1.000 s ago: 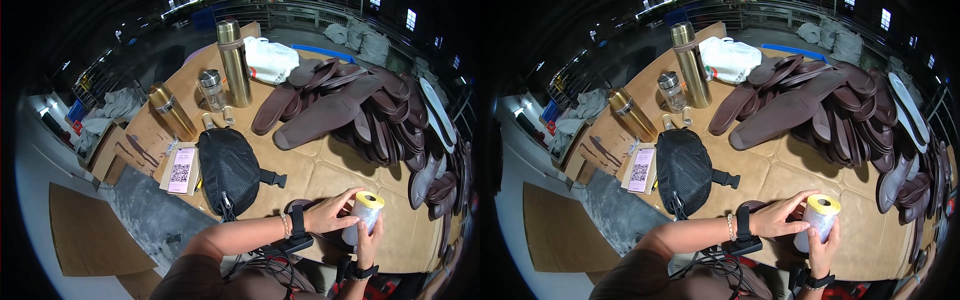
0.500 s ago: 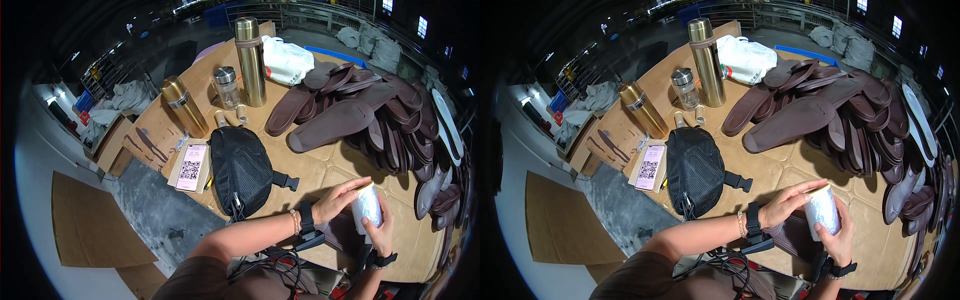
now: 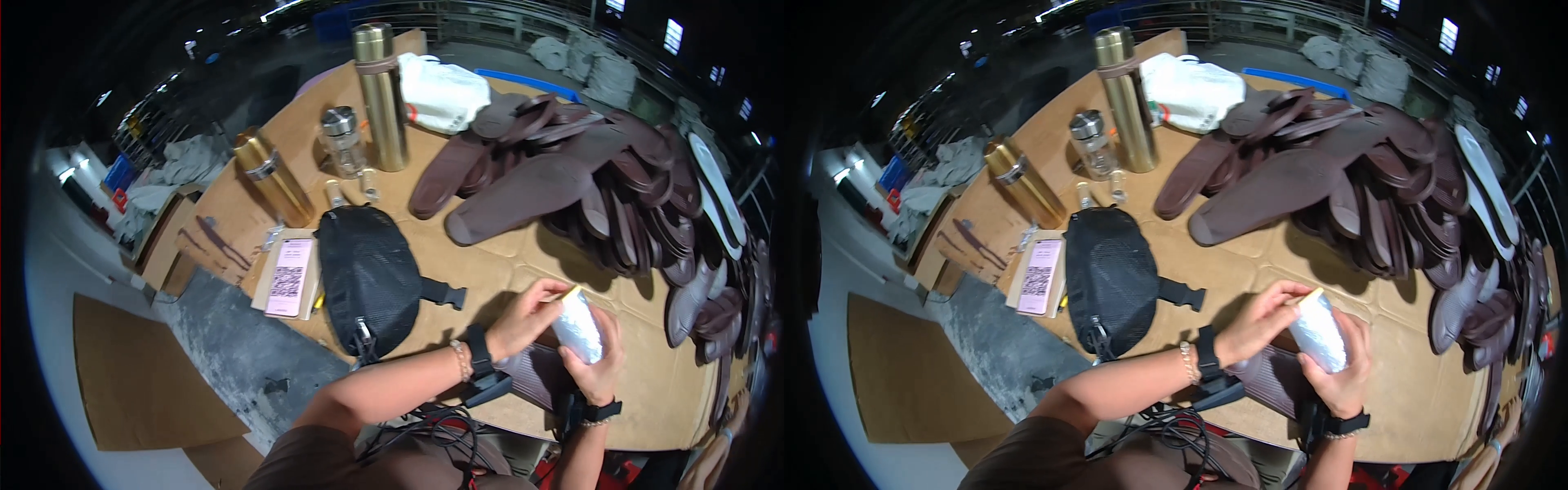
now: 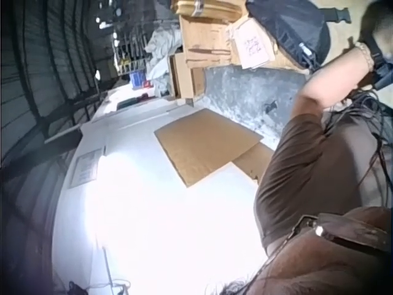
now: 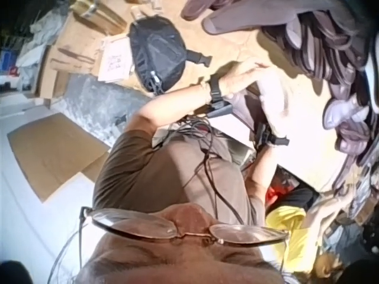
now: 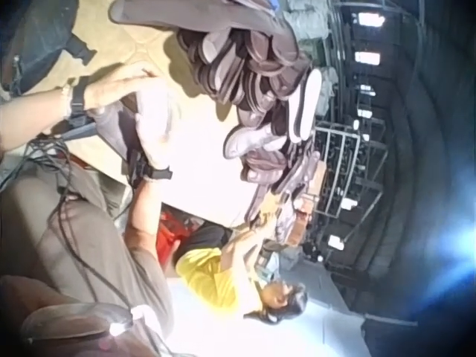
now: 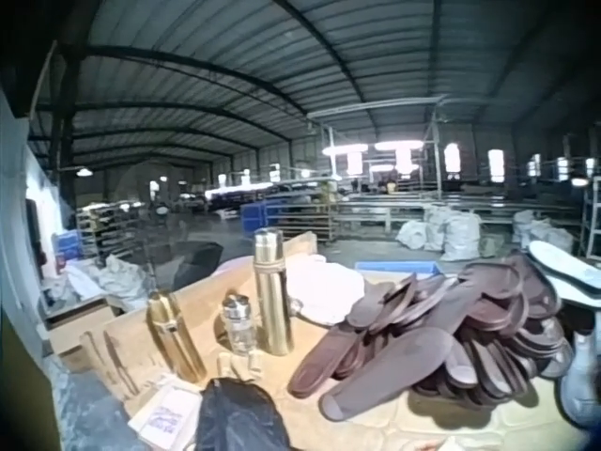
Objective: The recorder is wrapping plastic film around shoe insoles at a workbench.
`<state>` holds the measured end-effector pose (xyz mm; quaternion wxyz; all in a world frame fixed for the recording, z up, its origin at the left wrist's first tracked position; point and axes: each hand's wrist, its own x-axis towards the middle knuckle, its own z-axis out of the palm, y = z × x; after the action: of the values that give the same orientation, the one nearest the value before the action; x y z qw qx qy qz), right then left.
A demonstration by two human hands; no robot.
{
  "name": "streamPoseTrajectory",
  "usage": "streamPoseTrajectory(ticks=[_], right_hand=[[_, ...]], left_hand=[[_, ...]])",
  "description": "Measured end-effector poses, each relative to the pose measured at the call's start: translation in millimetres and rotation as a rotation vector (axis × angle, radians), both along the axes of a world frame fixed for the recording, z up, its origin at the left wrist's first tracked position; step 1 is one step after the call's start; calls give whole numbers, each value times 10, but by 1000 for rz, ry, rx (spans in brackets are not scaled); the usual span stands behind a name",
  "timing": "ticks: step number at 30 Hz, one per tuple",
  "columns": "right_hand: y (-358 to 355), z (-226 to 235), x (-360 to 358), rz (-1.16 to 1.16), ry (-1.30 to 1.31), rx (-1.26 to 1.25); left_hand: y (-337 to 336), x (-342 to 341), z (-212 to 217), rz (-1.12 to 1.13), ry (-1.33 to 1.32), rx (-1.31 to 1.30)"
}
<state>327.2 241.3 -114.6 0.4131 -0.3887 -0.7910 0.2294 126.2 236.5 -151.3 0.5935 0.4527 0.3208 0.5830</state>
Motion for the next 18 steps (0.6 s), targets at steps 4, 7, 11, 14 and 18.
streamPoseTrajectory(ticks=[4,7,11,14,18], right_hand=[[-5,-73,-9,0,74,39],[-63,14,-48,-2,227,-176],[-31,19,26,-6,138,-176],[-36,2,31,5,127,-140],[-35,-23,10,63,110,-45]], left_hand=[[-102,-111,96,-27,-47,-4],[-122,-133,106,-13,-74,-3],[-86,-124,71,-43,-161,-14],[-62,-128,96,-49,-149,16],[-84,-178,161,-46,-93,21]])
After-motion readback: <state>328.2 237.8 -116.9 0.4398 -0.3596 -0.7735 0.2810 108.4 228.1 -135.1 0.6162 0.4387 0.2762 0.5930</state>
